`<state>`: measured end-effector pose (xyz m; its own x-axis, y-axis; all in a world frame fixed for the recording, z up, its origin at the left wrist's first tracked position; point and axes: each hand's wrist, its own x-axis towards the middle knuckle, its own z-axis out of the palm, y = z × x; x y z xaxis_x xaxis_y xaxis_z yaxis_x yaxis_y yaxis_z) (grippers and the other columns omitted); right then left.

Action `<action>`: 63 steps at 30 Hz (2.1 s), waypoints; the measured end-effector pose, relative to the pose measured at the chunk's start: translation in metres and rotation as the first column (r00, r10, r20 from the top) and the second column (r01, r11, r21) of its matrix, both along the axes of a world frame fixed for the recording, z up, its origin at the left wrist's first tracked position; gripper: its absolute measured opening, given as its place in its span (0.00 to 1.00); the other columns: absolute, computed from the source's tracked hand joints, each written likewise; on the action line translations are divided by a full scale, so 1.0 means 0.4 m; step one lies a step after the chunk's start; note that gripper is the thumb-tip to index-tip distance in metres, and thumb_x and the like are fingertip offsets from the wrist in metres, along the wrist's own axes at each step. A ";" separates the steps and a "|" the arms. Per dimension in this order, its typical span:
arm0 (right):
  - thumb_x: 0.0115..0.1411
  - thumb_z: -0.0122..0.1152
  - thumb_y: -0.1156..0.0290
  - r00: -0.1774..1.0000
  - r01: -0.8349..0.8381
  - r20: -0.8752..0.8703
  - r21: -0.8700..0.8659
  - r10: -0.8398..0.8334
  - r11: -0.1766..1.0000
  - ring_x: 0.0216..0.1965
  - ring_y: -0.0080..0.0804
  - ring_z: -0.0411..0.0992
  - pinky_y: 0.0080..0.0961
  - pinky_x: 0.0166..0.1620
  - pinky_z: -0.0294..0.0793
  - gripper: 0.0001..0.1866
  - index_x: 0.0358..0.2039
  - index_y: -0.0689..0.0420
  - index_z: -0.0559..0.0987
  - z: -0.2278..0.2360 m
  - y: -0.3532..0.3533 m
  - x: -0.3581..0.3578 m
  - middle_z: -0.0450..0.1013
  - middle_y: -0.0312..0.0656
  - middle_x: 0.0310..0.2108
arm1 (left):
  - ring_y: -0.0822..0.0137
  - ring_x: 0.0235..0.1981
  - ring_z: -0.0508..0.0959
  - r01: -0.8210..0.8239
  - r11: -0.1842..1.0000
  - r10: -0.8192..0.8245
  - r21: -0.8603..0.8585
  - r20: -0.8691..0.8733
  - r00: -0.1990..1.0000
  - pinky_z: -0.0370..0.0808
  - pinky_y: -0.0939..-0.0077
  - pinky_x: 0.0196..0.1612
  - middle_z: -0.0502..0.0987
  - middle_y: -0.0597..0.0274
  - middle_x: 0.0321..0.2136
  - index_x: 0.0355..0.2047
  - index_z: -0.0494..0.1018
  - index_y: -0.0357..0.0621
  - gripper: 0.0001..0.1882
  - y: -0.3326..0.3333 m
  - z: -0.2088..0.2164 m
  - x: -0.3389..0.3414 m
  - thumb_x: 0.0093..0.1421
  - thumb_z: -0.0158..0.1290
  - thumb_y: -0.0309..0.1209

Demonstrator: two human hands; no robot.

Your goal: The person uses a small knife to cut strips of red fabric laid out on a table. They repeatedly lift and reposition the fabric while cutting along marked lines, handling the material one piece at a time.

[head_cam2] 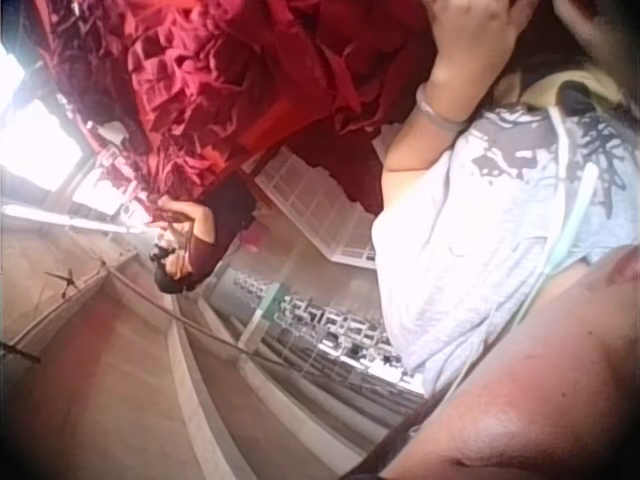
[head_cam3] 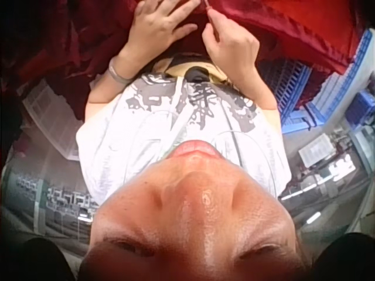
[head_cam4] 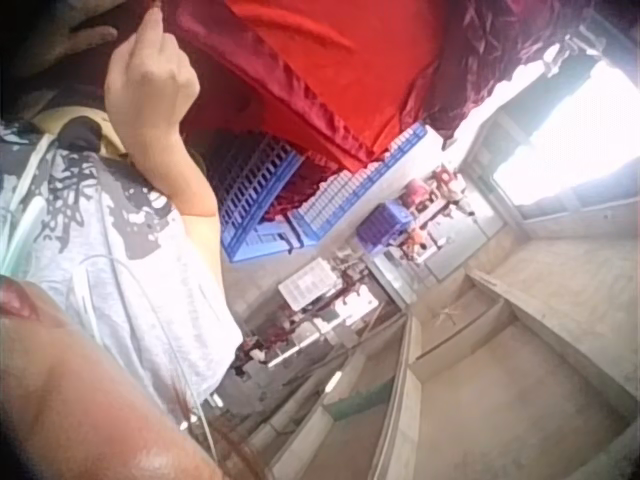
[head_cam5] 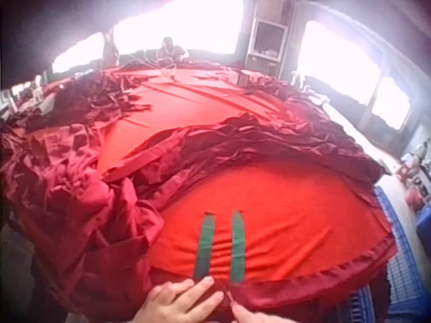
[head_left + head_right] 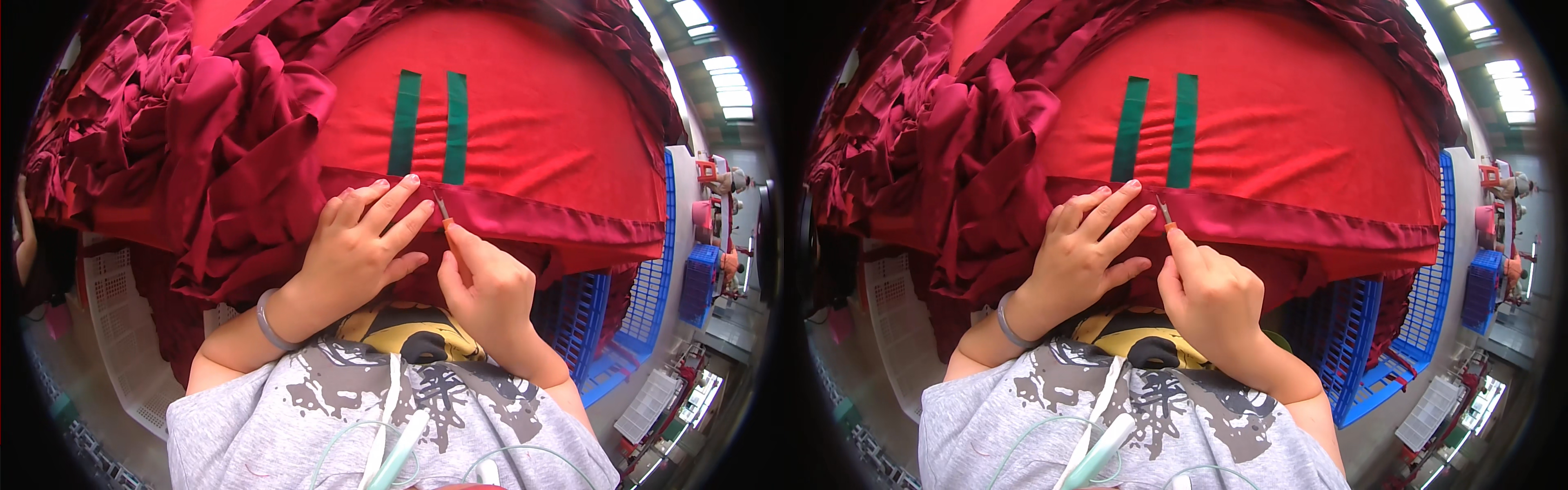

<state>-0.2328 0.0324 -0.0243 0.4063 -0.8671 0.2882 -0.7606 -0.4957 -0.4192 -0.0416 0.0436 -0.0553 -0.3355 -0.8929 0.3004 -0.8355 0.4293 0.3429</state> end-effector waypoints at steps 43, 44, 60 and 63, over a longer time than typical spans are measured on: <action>0.52 0.60 0.79 0.996 -0.016 0.093 -0.037 0.020 0.999 0.27 0.45 0.73 0.37 0.29 0.72 0.04 0.30 0.60 0.75 -0.016 -0.193 0.040 0.71 0.44 0.27 | 0.59 0.55 0.67 0.055 0.998 -0.052 0.029 -0.070 0.996 0.64 0.63 0.56 0.68 0.63 0.60 0.56 0.73 0.51 0.29 0.001 0.000 0.016 0.54 0.60 0.45; 0.53 0.59 0.81 0.990 0.012 0.140 0.034 -0.017 0.999 0.27 0.40 0.73 0.33 0.31 0.71 0.04 0.31 0.63 0.76 -0.002 -0.197 0.035 0.71 0.44 0.27 | 0.59 0.55 0.67 0.054 0.998 -0.052 0.028 -0.074 0.996 0.64 0.63 0.56 0.69 0.63 0.59 0.55 0.73 0.51 0.29 0.001 0.000 0.015 0.54 0.60 0.45; 0.55 0.55 0.81 0.905 -0.027 0.422 0.168 -0.047 0.985 0.26 0.37 0.69 0.30 0.30 0.68 0.01 0.27 0.64 0.74 -0.028 -0.208 0.033 0.67 0.45 0.25 | 0.59 0.55 0.67 0.043 0.999 -0.042 0.025 -0.060 0.997 0.63 0.63 0.57 0.67 0.63 0.62 0.55 0.73 0.51 0.28 0.003 0.000 0.013 0.55 0.59 0.45; 0.60 0.55 0.78 0.880 0.015 0.451 0.293 -0.152 0.956 0.25 0.29 0.66 0.26 0.30 0.65 0.05 0.29 0.66 0.75 0.009 -0.200 0.010 0.65 0.42 0.23 | 0.60 0.55 0.67 0.032 0.999 -0.031 0.025 -0.061 0.998 0.64 0.64 0.56 0.66 0.64 0.63 0.56 0.73 0.51 0.28 0.005 -0.003 0.012 0.55 0.59 0.45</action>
